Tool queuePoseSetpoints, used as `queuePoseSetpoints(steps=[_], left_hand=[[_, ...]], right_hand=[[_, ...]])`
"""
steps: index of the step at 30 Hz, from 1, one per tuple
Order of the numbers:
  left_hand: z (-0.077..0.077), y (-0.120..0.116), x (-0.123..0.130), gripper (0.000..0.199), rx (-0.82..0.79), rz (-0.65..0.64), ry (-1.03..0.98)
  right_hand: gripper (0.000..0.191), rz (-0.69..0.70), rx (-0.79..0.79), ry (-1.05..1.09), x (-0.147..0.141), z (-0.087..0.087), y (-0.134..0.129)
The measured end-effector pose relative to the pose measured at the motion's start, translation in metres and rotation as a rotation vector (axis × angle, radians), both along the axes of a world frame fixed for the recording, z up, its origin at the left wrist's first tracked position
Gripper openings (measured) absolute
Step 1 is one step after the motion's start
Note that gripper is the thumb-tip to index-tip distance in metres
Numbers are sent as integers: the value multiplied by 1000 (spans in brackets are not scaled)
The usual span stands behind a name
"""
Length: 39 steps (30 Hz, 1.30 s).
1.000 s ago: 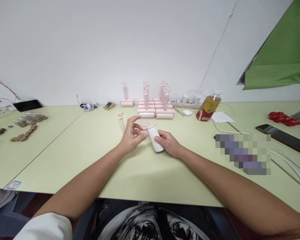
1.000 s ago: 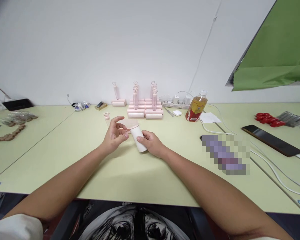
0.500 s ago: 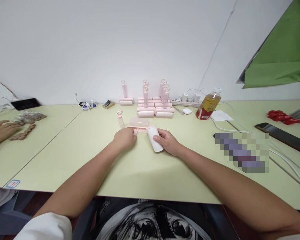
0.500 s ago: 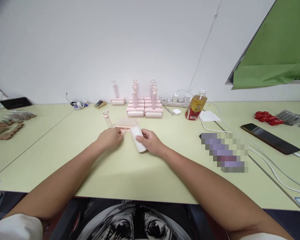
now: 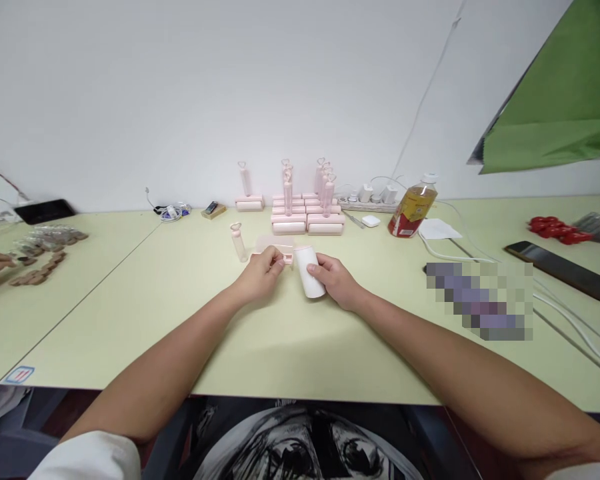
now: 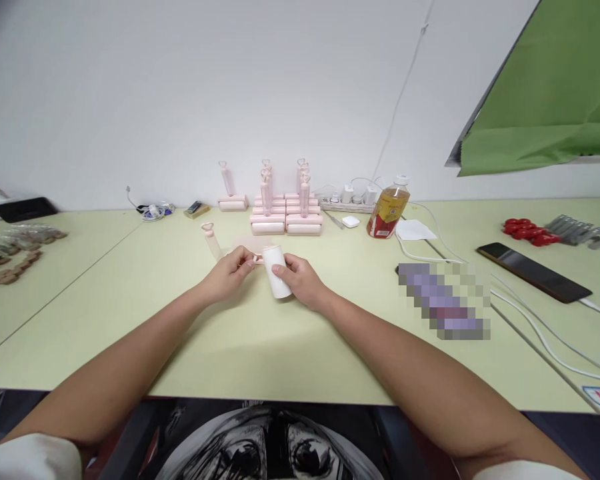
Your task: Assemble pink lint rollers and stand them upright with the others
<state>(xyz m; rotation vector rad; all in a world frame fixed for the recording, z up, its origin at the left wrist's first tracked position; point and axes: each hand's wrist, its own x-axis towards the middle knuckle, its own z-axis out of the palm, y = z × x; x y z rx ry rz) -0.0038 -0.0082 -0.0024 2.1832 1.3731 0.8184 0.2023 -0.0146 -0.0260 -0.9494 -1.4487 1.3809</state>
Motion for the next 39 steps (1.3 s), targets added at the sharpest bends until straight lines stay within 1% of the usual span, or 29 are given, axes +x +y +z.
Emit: queuePoseSetpoints(steps=[1,5,9,12,14,18,21,22,24,26,27,29,31,35,39], left_hand=[[-1,0,0,20,-9,8,-38],[-5,4,0,36,-27,2,-135],[-5,5,1,39,-44,-58,-207],[-4,3,2,36,-140,-55,-334],[-2,1,4,39,-197,-32,-406],[0,-1,5,42,-279,-10,-437],[1,0,6,41,-362,-27,-518],[1,0,6,40,-384,-29,-558],[3,0,7,38,-425,-23,-625],[3,0,8,38,-460,-18,-658],[3,0,7,38,-466,-20,-658],[2,1,7,40,-446,-19,-638],[1,2,6,41,-386,-8,-625],[-1,5,4,42,-257,7,-698],[-2,6,5,42,-223,-9,-781]], right_hand=[[45,-17,1,10,0,0,1],[43,-83,-17,51,0,3,2],[45,-99,-51,57,-1,5,1],[47,-92,-66,44,-2,5,0],[46,-89,-71,37,-2,4,0],[43,-101,-63,49,-1,0,2],[40,-135,-55,92,0,-3,5],[41,-155,-55,116,0,-3,6],[50,-199,-56,166,0,-3,6],[60,-227,-52,200,1,-2,6],[61,-228,-51,208,2,-1,6],[53,-217,-63,220,2,0,6],[45,-207,-92,247,3,1,6],[42,-202,-157,319,3,2,6],[40,-164,-192,350,4,4,5]])
